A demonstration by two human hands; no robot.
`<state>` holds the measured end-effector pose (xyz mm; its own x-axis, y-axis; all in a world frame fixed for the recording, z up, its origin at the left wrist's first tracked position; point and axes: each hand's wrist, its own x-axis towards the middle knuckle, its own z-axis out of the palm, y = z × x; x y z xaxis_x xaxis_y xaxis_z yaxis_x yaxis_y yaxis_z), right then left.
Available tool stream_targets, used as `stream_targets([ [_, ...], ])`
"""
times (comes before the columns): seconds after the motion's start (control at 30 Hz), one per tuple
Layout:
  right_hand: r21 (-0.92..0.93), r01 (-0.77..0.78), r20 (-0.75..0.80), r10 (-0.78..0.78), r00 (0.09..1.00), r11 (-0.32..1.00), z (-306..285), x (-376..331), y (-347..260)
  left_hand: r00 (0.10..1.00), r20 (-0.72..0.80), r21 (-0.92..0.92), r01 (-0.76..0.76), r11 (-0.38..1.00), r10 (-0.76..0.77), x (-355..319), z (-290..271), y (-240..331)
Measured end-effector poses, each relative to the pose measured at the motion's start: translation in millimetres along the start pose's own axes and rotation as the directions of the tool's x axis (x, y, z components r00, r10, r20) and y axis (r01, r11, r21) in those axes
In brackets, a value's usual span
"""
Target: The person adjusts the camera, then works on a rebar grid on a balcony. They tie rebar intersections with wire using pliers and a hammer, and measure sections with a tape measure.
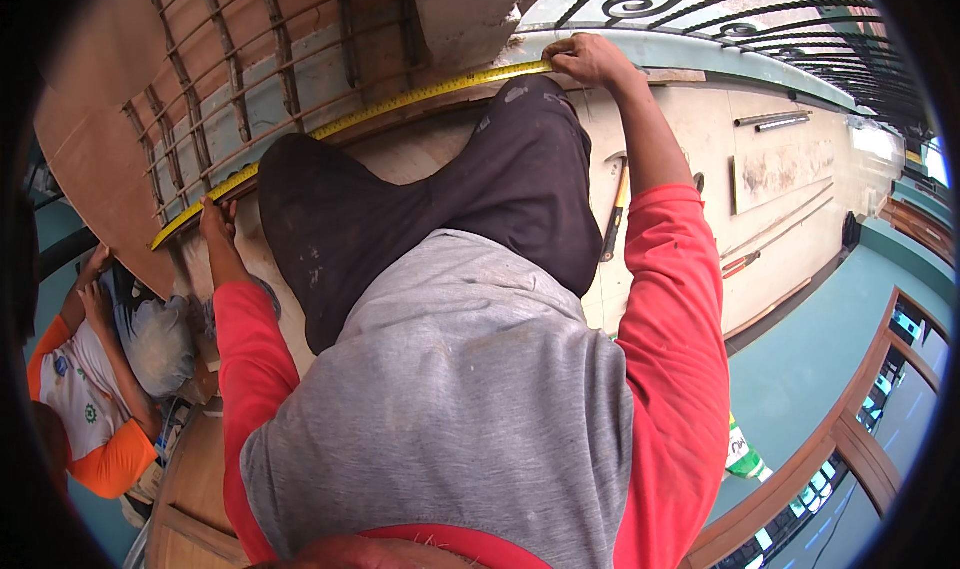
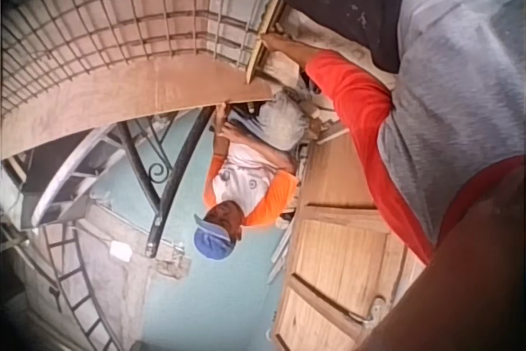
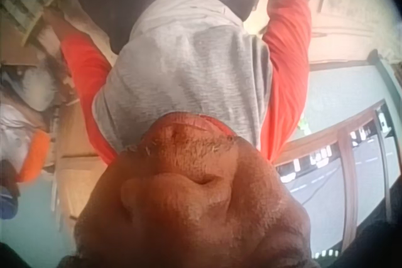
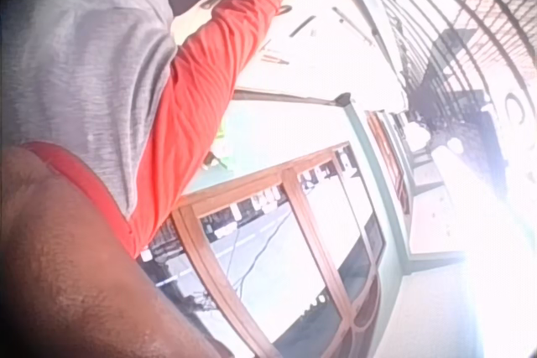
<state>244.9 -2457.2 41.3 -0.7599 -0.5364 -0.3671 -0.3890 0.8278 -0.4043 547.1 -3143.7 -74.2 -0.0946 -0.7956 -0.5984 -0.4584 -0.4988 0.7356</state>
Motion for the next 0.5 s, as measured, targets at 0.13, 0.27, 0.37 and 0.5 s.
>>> stream_targets([
  [0.13, -0.032, 0.082, -0.046, -0.083, 0.995, 0.996, 1.7, 3.5, -6.9, 1.000, -0.016, -0.047, -0.002, 0.999, 0.001, 30.3, -15.3, 4.9],
  [0.27, -0.043, 0.117, -0.115, -0.121, 0.986, 0.992, -10.5, 0.1, -19.9, 0.999, -0.039, -0.128, 0.005, 0.992, -0.011, 43.8, -26.2, 18.7],
  [0.37, -0.028, 0.125, -0.142, -0.128, 0.982, 0.992, -23.2, -7.8, -22.6, 0.998, 0.048, -0.405, -0.019, 0.914, 0.042, 33.5, -20.5, 32.6],
  [0.5, -0.054, 0.112, -0.144, -0.119, 0.982, 0.992, -43.1, -45.7, -40.5, 0.922, 0.284, -0.494, -0.094, 0.864, 0.263, -42.3, 12.5, 59.0],
])
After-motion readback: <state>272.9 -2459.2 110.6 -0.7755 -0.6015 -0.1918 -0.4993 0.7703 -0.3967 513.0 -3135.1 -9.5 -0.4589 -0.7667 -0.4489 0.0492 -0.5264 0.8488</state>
